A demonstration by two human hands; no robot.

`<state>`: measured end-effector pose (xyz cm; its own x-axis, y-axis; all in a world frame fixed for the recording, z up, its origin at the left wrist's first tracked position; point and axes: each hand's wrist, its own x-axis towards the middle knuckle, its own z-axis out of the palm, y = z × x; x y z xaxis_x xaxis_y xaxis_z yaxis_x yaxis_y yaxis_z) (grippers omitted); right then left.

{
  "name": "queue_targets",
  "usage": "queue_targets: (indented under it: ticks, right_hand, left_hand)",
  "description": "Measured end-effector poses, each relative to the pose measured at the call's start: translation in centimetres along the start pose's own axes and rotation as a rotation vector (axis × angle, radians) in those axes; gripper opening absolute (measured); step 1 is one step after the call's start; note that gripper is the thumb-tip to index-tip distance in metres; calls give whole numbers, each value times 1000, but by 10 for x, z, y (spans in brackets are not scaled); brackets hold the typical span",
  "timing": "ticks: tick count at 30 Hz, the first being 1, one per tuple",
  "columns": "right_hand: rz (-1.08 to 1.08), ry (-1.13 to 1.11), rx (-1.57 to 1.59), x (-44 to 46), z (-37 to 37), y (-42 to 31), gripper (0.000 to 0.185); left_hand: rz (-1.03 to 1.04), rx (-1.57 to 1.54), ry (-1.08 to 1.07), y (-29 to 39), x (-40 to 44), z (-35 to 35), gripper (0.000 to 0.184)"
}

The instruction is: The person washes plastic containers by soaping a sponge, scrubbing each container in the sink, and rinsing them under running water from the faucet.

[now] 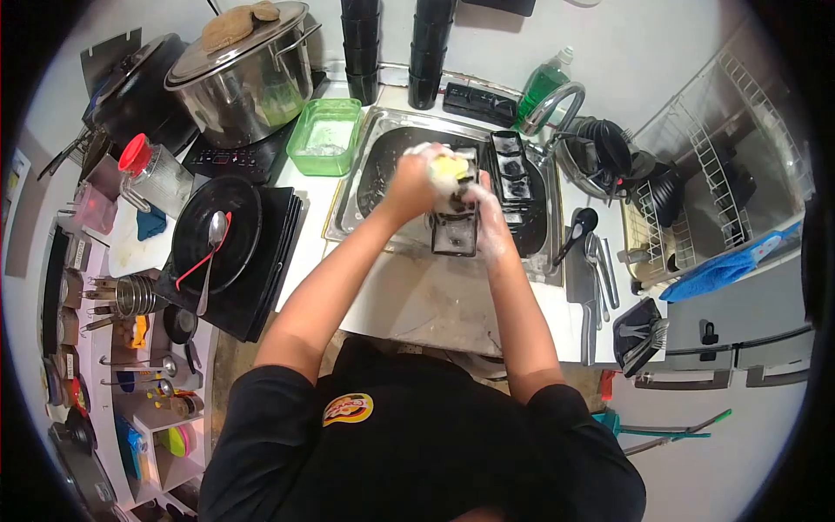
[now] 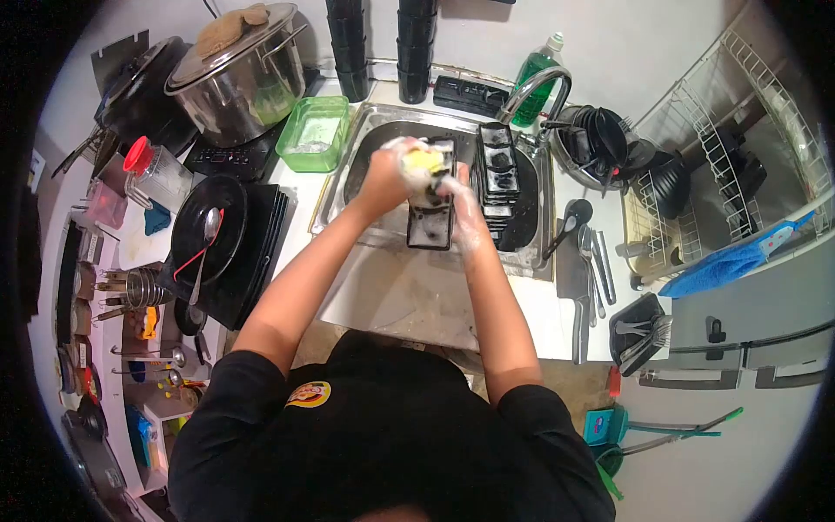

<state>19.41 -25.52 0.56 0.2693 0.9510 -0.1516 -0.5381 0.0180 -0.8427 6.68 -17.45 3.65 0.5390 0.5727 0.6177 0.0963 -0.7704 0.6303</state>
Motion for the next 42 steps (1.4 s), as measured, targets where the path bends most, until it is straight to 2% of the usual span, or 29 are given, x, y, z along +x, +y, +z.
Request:
queue_targets:
  ticks: [2, 4, 5, 6, 8, 10, 12, 14, 16, 18, 19, 22, 23, 24, 25, 27, 30, 31, 32, 33, 34, 36, 38, 39, 40, 41, 42]
  right_hand:
    - [121, 22, 227, 6, 3, -6, 31]
    - [138, -98, 297, 13, 1, -10, 39]
    - [209, -93, 276, 17, -2, -10, 47]
    - [212, -94, 278, 14, 6, -8, 47]
    - [-306, 186, -339, 8, 22, -4, 53]
    - [-336, 145, -445, 15, 16, 5, 52]
    - [-413, 290, -262, 19, 13, 11, 47]
    - [-290, 248, -272, 4, 25, -7, 50]
    - [-236, 228, -229, 4, 26, -6, 52]
    - [-247, 174, -414, 21, 13, 14, 54]
    - [-272, 177, -448, 22, 11, 22, 54]
    - [-351, 208, -537, 27, 7, 23, 52]
    - [-403, 241, -587, 29, 6, 19, 50]
    - [-470, 340, -513, 36, 1, 20, 45]
    - [-416, 334, -391, 29, 9, 7, 44]
    - [-333, 366, -266, 22, 20, -12, 39]
    - [-347, 382, -216, 30, 21, -12, 35]
    - [-350, 386, -198, 29, 24, -14, 35]
    - [-477, 317, -294, 35, 18, -12, 37]
    - [-602, 246, -385, 37, 19, -12, 39]
    - [-600, 247, -382, 40, 19, -10, 39]
    - [-569, 297, -638, 41, 14, -9, 39]
    - [-604, 238, -606, 44, 6, -3, 38]
    - [-500, 373, -335, 52, 0, 4, 35]
    - [-392, 496, -60, 57, 0, 4, 33]
    - [-206, 179, 106, 57, -9, -4, 30]
    - [-25, -135, 264, 54, -18, -13, 30]
  left_hand:
    - [-65, -22, 48, 10, -3, 0, 26]
    - [173, 147, 99, 20, -11, 13, 25]
    - [153, 171, 21, 21, -13, 14, 26]
    - [150, 173, 19, 15, -15, 15, 26]
    - [48, 496, -117, 2, -16, 17, 25]
    - [-32, 452, -132, 4, -24, 22, 25]
    - [-103, 410, -147, 8, -28, 18, 25]
    - [-244, -189, -126, 17, -28, 8, 16]
    - [-175, -107, -88, 8, -34, 20, 21]
    - [-25, 156, 53, -4, -35, 28, 23]
    - [-112, 181, 14, 8, -30, 20, 24]
    - [-109, 351, -83, 6, -32, 17, 24]
    - [-110, 356, -81, 6, -35, 16, 24]
    - [-168, 223, -30, 10, -39, 14, 24]
    - [-224, 88, 20, 14, -41, 12, 25]
    - [-197, 42, -15, 24, -40, 15, 28]
    - [-231, 38, -87, 29, -38, 17, 30]
    - [-144, 173, -43, 24, -40, 20, 27]
    - [-58, 309, 5, 19, -42, 23, 25]
    - [-60, 313, 7, 16, -45, 25, 25]
    - [-119, 372, -68, 14, -49, 27, 23]
    - [-172, 423, -149, 11, -51, 28, 21]
    - [135, 132, -158, 3, -46, 16, 19]
    - [143, 133, -154, -2, -43, 11, 19]
    - [-150, -271, -18, -8, -38, 5, 20]
    - [-441, -674, 111, -14, -35, -2, 21]
    - [-571, -670, 183, -8, -26, -15, 24]
